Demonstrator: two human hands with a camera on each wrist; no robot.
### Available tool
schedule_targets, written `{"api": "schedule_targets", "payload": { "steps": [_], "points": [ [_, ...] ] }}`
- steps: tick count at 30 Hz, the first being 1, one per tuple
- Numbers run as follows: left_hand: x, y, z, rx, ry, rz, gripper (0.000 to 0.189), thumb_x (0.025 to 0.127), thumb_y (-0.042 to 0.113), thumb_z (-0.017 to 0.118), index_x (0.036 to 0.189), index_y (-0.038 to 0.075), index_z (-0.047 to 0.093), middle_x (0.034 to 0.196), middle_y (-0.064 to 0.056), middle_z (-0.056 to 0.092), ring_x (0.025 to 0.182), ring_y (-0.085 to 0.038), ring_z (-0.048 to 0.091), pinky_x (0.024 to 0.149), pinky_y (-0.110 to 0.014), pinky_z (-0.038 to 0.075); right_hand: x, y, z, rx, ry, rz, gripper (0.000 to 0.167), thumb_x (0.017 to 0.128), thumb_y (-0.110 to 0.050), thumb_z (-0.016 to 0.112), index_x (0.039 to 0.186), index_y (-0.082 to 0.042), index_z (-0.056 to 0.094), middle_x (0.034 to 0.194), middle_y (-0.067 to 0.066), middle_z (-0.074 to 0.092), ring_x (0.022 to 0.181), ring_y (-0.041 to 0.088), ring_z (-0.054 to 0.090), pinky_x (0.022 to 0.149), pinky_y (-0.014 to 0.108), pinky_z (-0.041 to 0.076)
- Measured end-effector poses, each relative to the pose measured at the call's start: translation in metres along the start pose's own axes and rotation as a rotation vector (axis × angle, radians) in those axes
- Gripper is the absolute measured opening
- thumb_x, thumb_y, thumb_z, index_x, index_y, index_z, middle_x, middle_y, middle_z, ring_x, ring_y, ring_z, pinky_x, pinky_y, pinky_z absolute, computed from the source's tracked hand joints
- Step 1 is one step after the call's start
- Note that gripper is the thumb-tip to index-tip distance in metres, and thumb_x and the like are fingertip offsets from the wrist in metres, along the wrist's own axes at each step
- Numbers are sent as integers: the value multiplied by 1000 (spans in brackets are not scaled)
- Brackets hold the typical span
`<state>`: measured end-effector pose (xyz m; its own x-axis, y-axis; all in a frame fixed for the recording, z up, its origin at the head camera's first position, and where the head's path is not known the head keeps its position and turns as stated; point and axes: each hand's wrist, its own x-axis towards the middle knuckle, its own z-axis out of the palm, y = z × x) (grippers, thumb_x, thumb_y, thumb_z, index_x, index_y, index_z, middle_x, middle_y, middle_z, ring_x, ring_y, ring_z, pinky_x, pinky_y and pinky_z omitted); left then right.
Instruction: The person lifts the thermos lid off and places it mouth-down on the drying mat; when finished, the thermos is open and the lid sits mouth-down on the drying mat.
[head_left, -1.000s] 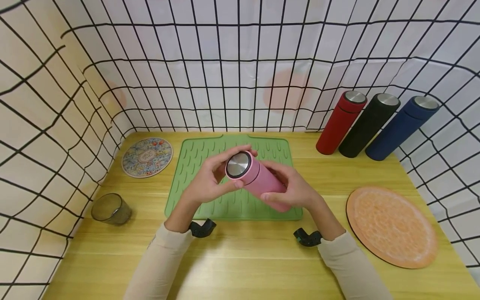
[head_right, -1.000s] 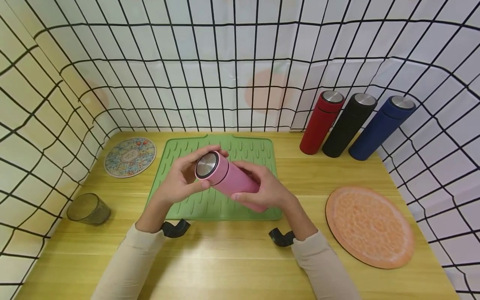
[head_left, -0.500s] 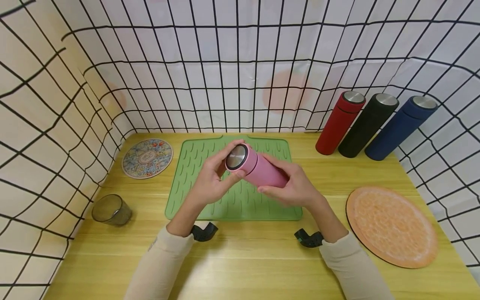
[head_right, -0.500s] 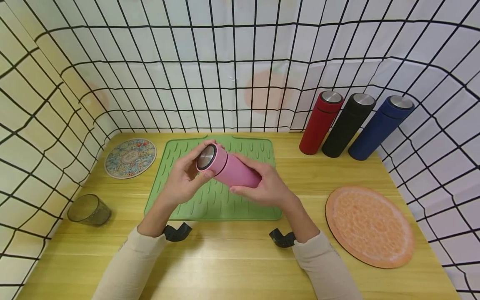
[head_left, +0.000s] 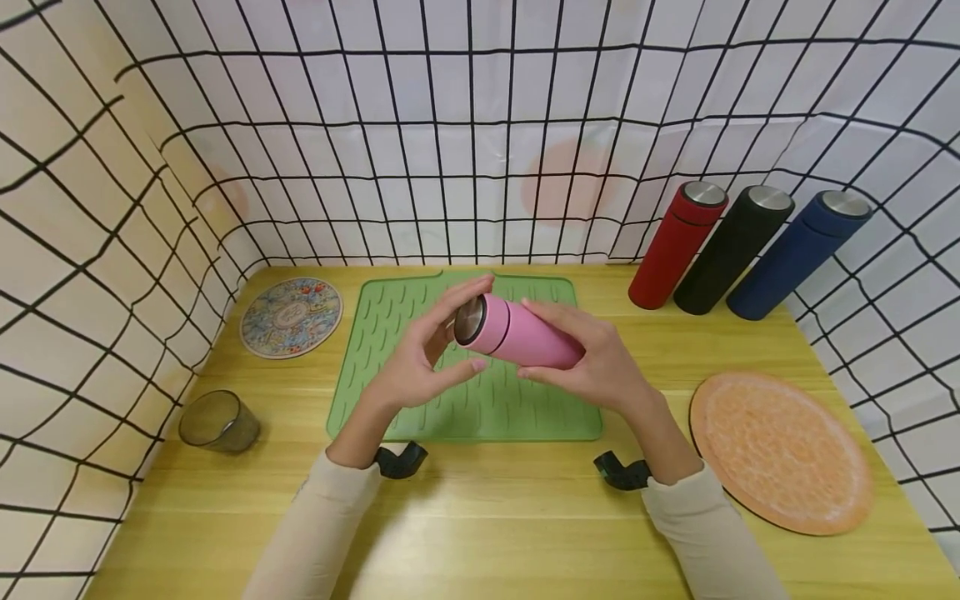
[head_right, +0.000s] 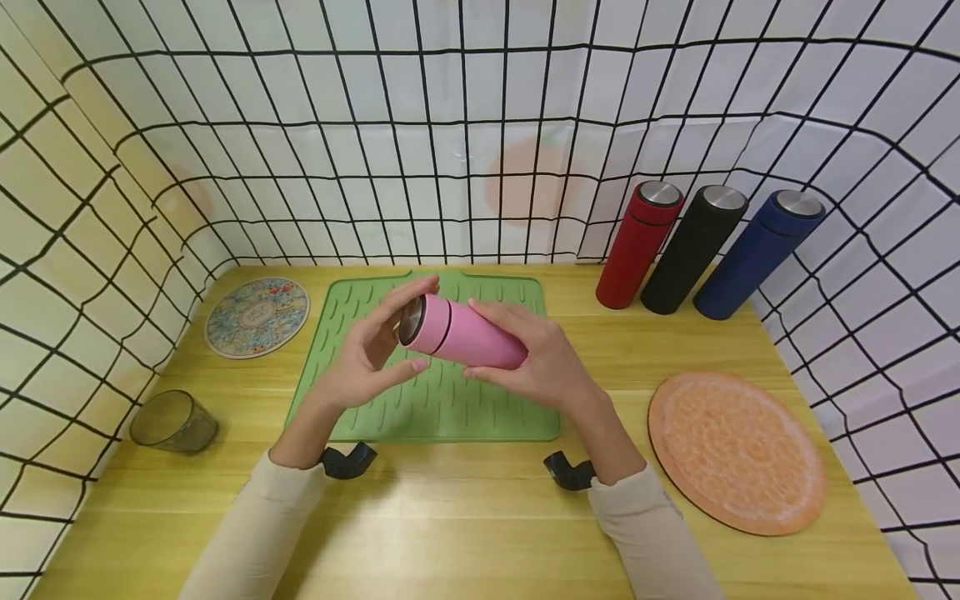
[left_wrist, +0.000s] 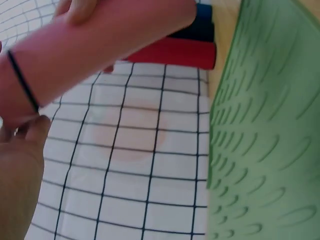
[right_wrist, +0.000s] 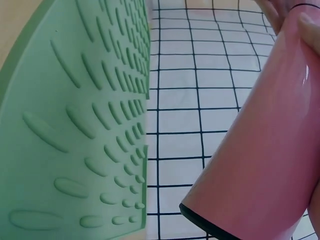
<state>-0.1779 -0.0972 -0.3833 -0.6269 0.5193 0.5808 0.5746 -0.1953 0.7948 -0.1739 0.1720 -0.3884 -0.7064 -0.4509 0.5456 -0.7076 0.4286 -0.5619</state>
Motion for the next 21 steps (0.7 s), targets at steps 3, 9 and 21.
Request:
{"api": "schedule_targets", "payload": {
  "steps": [3, 9, 21],
  "points": [
    [-2, 3, -5, -30, -20, -7, 78, 88, -15, 68, 158, 0, 37, 164, -15, 36, 149, -33, 38, 115, -43, 47, -1, 0, -1, 26, -18, 4, 86, 69, -21, 98, 146, -20, 60, 138, 3, 67, 119, 20, 64, 89, 38, 60],
    [-3, 5, -6, -30, 15, -57, 75, 86, -14, 74, 154, 2, 45, 158, -16, 44, 143, -31, 45, 113, -44, 49, -2, -2, -3, 23, -26, -15, 84, 69, -19, 98, 144, -19, 61, 134, 3, 69, 114, 20, 66, 85, 37, 60],
    [-3, -2, -5, 181, 193, -189, 68, 85, 29, 86, 144, 14, 55, 132, -3, 65, 123, -20, 61, 97, -35, 58, -1, -5, 3, -109, 8, -13, 79, 72, -27, 96, 143, -20, 63, 134, 6, 69, 117, 26, 67, 85, 45, 62]
  ]
}}
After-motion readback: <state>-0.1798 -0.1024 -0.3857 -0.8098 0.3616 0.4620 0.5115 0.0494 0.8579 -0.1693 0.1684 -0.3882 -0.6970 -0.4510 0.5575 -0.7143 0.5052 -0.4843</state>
